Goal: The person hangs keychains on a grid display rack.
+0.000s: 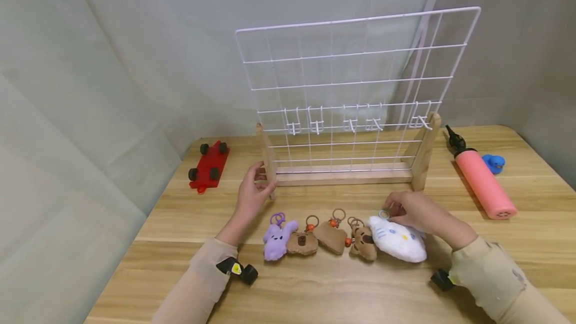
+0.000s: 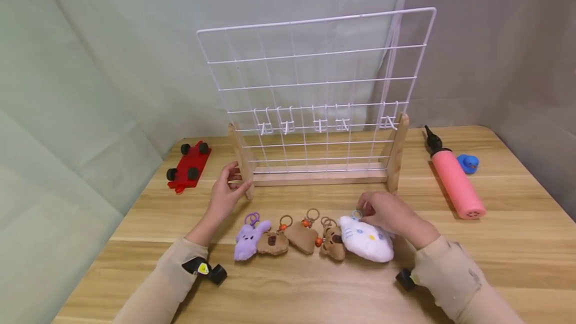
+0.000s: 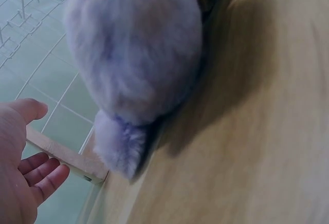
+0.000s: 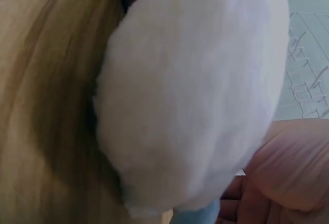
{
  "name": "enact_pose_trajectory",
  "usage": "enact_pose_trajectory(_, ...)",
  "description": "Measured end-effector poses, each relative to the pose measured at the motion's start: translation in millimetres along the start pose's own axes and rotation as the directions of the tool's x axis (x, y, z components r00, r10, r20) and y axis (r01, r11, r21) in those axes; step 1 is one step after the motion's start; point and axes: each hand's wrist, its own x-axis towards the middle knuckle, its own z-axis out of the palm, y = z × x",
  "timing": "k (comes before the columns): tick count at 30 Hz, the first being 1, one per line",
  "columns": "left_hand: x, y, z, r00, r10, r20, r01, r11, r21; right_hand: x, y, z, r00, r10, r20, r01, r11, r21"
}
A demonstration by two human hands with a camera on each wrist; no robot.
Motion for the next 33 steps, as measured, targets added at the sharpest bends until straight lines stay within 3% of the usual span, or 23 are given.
enact_pose_trajectory(22,-5.1,0.3,-1.3,1.0,-0.023,0.012,0.023,1.0,0.008,1.8,3.8,6.4,0.998,-0.05,-0.043,0.049,0.998,-0.032)
enact_pose_trajectory(33,-3.0,2.3,1.0,1.0,-0.025,0.019,0.025,1.0,0.018,1.0,6.0,2.1,0.999,-0.041,0.0,0.041,0.999,-0.036)
